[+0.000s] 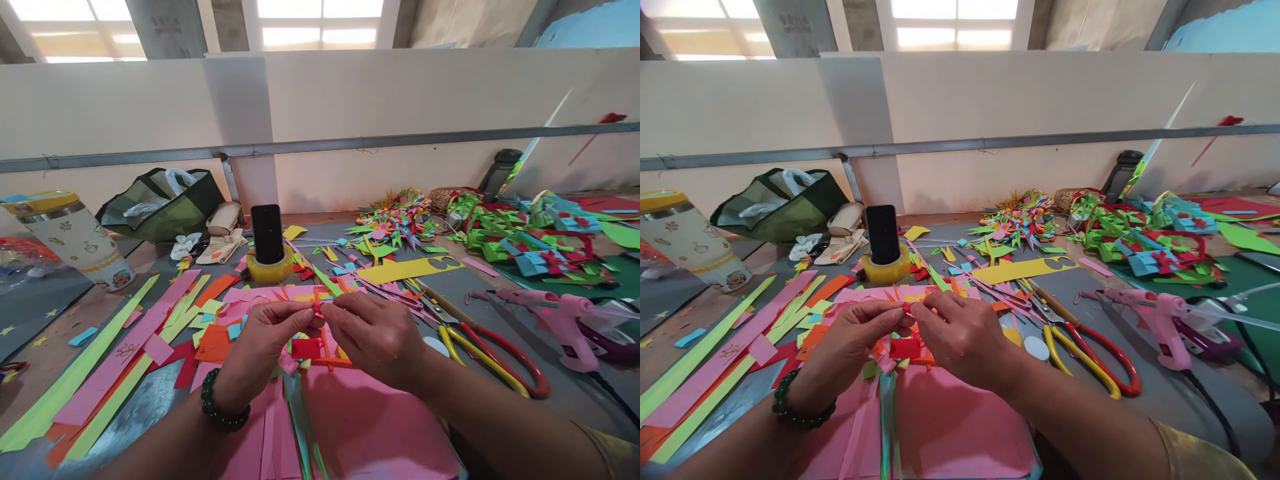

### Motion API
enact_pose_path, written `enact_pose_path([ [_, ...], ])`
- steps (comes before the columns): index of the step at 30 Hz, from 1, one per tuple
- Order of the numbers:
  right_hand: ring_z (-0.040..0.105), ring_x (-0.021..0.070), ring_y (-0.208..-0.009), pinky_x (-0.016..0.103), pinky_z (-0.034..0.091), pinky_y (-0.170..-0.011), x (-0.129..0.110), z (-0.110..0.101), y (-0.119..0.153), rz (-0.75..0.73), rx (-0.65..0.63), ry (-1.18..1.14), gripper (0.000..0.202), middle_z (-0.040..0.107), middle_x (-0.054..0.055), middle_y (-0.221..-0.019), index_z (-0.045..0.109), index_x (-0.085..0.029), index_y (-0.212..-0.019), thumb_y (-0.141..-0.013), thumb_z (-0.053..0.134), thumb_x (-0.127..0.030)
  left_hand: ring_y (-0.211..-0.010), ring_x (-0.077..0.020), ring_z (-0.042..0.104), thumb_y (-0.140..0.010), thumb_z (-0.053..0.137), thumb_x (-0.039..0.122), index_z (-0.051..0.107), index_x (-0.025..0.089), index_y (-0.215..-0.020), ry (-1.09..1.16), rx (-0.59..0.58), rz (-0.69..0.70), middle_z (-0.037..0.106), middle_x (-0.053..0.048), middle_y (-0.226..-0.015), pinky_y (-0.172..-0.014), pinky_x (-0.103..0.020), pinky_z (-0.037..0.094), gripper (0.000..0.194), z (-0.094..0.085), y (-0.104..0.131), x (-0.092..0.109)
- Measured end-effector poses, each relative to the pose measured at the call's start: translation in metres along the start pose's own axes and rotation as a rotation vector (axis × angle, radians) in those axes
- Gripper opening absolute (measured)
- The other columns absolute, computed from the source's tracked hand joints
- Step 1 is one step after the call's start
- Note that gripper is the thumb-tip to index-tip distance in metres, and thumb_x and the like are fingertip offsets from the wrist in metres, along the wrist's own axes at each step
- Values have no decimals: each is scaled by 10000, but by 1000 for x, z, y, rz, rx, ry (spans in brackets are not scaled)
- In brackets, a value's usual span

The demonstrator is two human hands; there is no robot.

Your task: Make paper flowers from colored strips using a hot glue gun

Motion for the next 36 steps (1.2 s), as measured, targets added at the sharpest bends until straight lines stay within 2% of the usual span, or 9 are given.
enact_pose_path([
  [4, 619, 131, -747, 230, 473, -632, 4, 1, -1, 64, 20, -120, 107, 668, 65, -831, 646, -158, -891, -867, 542, -174, -722, -136, 661, -778, 681, 278, 766, 203, -870, -89, 17, 84, 742, -31, -760, -715, -227, 527, 146, 2, 1, 8],
  [9, 607, 120, -748, 217, 480, -635, 10, 3, -1, 142, 45, -248, 124, 659, 61, -839, 637, -148, -947, -864, 545, -140, -736, -131, 672, -775, 682, 263, 768, 232, -866, -247, 92, 205, 744, -4, -750, -699, -199, 525, 129, 0, 5, 18],
  [17, 606, 115, -706, 216, 485, -610, 14, 3, -1, 189, 66, -330, 106, 657, 57, -804, 648, -146, -907, -854, 556, -137, -739, -138, 688, -783, 668, 254, 764, 226, -869, -326, 112, 253, 755, -5, -782, -694, -203, 540, 132, 1, 7, 22],
  [24, 600, 108, -658, 214, 486, -561, 15, 2, -2, 200, 113, -378, 72, 662, 50, -770, 648, -154, -881, -840, 588, -149, -751, -139, 700, -752, 685, 177, 763, 205, -825, -512, 222, 412, 763, -7, -819, -700, -189, 546, 110, -2, 15, 35],
  [30, 597, 105, -655, 214, 486, -563, 15, 3, -3, 205, 105, -368, 97, 660, 50, -766, 649, -155, -881, -849, 561, -129, -742, -136, 703, -743, 694, 170, 759, 197, -817, -542, 229, 431, 763, -5, -812, -694, -185, 552, 103, -1, 14, 36],
  [36, 604, 109, -662, 222, 492, -584, 16, 3, -1, 202, 100, -342, 105, 665, 54, -772, 656, -144, -889, -849, 560, -134, -766, -150, 706, -768, 670, 197, 757, 202, -839, -523, 202, 390, 763, -10, -836, -716, -210, 557, 112, 0, 14, 35],
])
Point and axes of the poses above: each hand's wrist, its own y-axis away from the middle knuckle, its own z-axis out of the palm, x = y × z, the point moved 9 cm from there along -y, towards the middle knuckle
